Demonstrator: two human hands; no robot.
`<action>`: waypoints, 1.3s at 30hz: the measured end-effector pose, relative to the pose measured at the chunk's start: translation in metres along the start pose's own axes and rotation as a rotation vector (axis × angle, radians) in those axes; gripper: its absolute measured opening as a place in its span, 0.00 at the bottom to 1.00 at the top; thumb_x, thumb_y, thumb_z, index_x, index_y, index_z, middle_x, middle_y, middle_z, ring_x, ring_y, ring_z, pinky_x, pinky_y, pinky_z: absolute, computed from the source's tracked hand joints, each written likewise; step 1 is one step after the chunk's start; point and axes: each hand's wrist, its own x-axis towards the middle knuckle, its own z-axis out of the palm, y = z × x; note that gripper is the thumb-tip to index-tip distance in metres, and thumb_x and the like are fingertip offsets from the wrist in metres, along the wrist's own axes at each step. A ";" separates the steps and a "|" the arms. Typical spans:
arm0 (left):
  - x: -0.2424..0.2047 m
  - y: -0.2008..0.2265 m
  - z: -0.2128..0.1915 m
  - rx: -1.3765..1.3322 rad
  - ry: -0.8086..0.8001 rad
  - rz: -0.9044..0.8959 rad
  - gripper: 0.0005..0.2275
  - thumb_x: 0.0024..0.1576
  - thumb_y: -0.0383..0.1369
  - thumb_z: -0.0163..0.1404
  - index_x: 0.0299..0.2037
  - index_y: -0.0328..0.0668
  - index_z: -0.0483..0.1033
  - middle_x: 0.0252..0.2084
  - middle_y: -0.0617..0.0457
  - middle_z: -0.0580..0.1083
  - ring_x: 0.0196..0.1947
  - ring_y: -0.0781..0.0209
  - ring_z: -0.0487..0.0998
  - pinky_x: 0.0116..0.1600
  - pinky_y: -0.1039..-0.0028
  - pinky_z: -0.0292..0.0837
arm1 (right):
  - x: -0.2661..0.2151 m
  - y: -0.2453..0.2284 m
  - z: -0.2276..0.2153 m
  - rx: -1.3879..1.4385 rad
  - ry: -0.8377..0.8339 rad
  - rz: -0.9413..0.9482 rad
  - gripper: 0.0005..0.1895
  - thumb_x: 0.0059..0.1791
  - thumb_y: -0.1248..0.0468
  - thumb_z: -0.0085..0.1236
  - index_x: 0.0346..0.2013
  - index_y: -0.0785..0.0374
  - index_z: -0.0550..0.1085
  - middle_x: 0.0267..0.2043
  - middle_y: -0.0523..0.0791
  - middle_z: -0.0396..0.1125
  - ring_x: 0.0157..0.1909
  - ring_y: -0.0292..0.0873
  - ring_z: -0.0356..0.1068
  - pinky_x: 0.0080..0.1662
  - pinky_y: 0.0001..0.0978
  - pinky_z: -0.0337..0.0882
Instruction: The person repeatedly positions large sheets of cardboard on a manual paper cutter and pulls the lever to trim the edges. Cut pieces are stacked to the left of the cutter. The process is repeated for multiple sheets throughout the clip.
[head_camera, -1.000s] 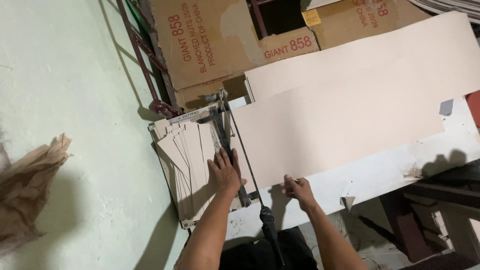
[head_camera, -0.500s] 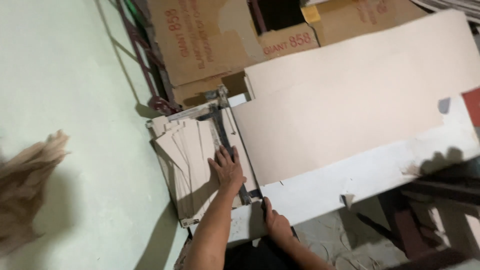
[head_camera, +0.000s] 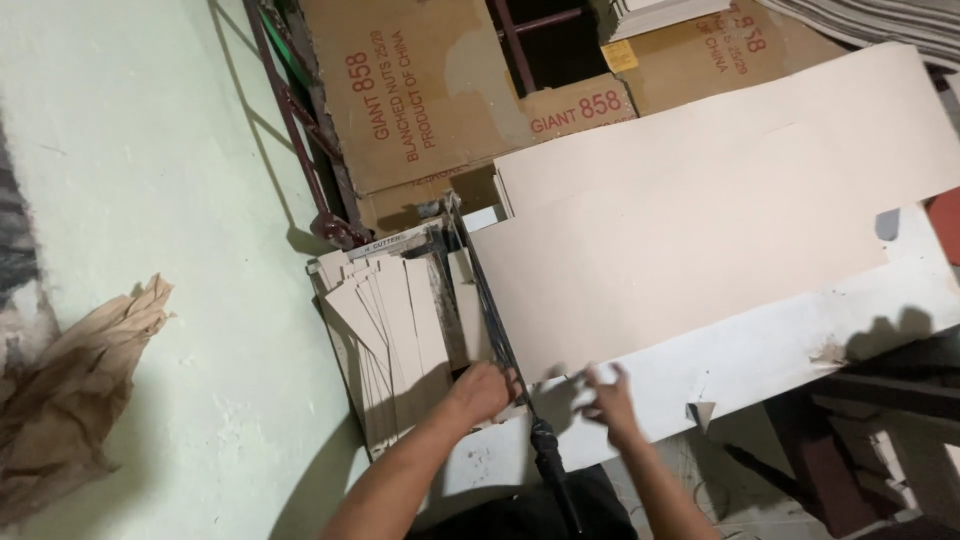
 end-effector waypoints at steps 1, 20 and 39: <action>-0.008 0.005 0.014 -0.050 -0.014 -0.093 0.09 0.54 0.30 0.57 0.21 0.51 0.79 0.21 0.59 0.75 0.24 0.60 0.74 0.35 0.67 0.72 | 0.036 0.013 -0.005 0.309 -0.037 0.044 0.33 0.53 0.41 0.52 0.62 0.56 0.56 0.46 0.50 0.66 0.36 0.50 0.73 0.38 0.37 0.74; -0.002 -0.036 -0.101 -0.524 -0.349 -0.970 0.47 0.56 0.54 0.56 0.78 0.46 0.39 0.79 0.30 0.32 0.78 0.30 0.30 0.71 0.29 0.23 | 0.086 0.038 -0.004 0.062 -0.234 0.018 0.27 0.54 0.46 0.57 0.36 0.72 0.79 0.24 0.55 0.73 0.24 0.50 0.76 0.35 0.46 0.80; -0.003 -0.036 -0.098 -0.546 -0.276 -0.997 0.57 0.54 0.52 0.62 0.77 0.49 0.23 0.79 0.32 0.26 0.78 0.29 0.26 0.70 0.28 0.23 | -0.034 0.065 0.065 -0.869 -0.210 -0.440 0.49 0.43 0.58 0.58 0.74 0.46 0.44 0.39 0.57 0.75 0.40 0.65 0.75 0.40 0.53 0.72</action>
